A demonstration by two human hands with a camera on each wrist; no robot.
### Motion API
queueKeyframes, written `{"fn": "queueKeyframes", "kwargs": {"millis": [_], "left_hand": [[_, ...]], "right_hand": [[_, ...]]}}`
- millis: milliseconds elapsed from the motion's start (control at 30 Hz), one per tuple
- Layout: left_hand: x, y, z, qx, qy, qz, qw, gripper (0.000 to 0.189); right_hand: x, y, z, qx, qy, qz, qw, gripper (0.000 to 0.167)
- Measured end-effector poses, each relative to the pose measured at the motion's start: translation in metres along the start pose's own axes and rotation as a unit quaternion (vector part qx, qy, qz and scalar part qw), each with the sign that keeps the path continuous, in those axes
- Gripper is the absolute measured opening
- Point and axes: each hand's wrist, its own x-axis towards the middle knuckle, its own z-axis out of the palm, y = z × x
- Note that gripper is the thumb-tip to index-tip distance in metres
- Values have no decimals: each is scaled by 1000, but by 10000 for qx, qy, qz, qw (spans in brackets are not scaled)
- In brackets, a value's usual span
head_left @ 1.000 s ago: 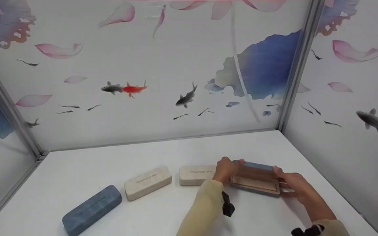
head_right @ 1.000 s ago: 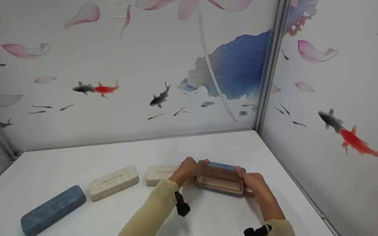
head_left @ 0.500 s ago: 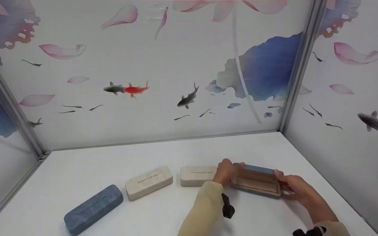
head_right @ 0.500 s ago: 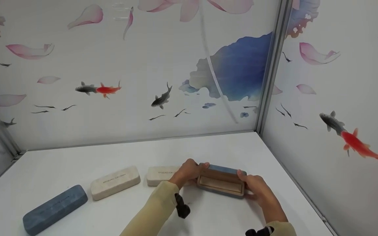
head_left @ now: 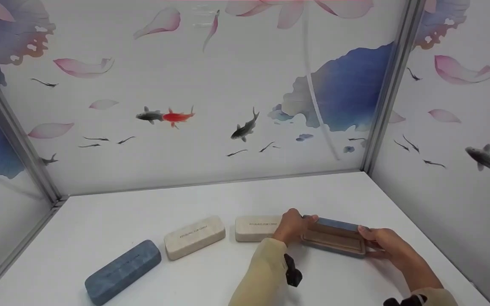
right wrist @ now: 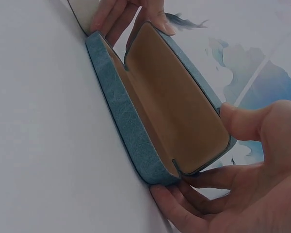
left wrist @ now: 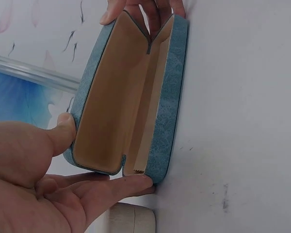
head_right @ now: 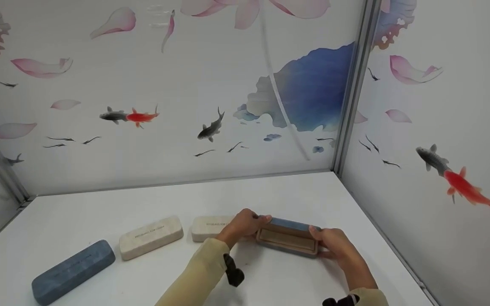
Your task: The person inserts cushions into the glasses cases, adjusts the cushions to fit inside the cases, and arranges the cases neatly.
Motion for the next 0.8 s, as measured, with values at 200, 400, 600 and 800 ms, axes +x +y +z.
{"fn": "queueKeyframes", "kwargs": {"millis": [200, 400, 600, 800], "left_hand": [[-1, -3, 0, -72, 53, -73, 9999, 52], [-1, -6, -2, 2, 144, 138, 9998, 42], [-2, -8, -3, 34, 112, 174, 9998, 45], [-2, -9, -2, 150, 37, 81, 9998, 50]], "right_hand": [[1, 2, -3, -253, -85, -69, 9996, 81], [-1, 2, -5, -347, -73, -106, 9993, 85], [-1, 5, -6, -496, -55, -177, 9986, 84], [0, 8, -7, -555, -123, -201, 9982, 83]]}}
